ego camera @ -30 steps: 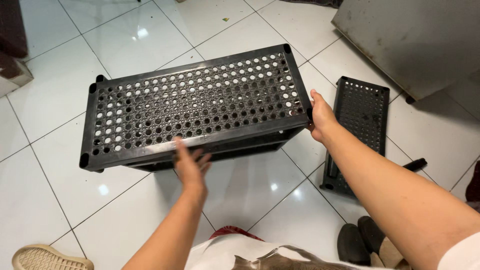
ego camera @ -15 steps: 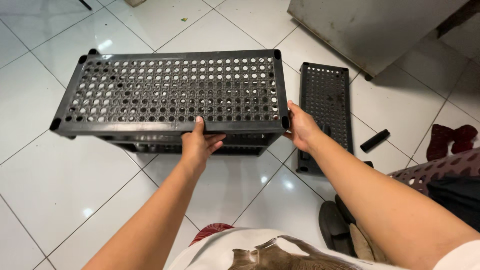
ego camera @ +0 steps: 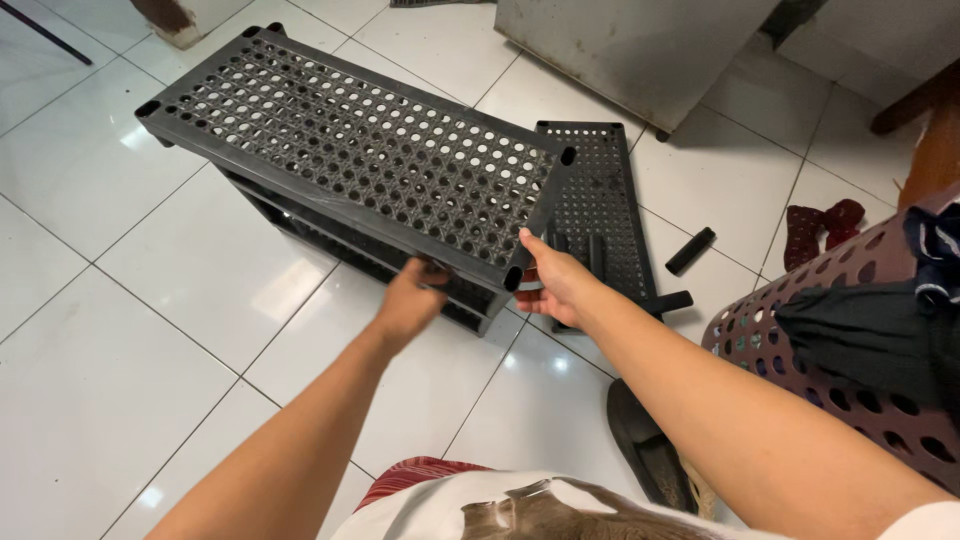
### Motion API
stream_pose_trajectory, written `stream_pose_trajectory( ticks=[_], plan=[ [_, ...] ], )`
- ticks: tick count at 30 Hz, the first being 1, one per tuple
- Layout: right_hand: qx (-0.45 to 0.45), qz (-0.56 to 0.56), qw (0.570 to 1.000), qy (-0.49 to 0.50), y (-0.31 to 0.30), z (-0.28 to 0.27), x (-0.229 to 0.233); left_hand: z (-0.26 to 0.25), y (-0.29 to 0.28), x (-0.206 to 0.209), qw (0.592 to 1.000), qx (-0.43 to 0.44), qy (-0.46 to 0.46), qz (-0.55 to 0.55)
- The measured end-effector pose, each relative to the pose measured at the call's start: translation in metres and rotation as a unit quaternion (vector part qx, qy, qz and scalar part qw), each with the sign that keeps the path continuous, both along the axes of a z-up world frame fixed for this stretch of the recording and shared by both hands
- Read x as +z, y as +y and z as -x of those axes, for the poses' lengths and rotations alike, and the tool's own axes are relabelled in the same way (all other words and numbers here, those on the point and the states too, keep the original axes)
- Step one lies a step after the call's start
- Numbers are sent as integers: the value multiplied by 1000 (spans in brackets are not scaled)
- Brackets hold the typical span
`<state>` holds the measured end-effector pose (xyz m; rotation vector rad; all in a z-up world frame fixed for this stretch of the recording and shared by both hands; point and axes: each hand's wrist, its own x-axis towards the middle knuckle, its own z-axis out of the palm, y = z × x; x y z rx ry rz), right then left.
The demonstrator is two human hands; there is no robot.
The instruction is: The person removes shoes from a plastic shoe rack, then disassembles a black plastic stool by detaching the perforated seat panels and removing the four leg tubes one by one. The components are placed on the floor as they are removed.
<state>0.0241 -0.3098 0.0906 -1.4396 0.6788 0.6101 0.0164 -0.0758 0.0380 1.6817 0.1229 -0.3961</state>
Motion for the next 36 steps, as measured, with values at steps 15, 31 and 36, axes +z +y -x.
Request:
stream_pose_trajectory(
  ticks=[15,31,36],
  plan=[
    [11,20,1000,-21,10,-4,-6,33,-77,13,936,-144,-84,-311],
    [-25,82,996,0,10,-2,15,36,-76,14,909,-180,-87,-365],
    [-25,122,992,-33,11,2,9,36,-67,16,911,-187,-103,-353]
  ],
)
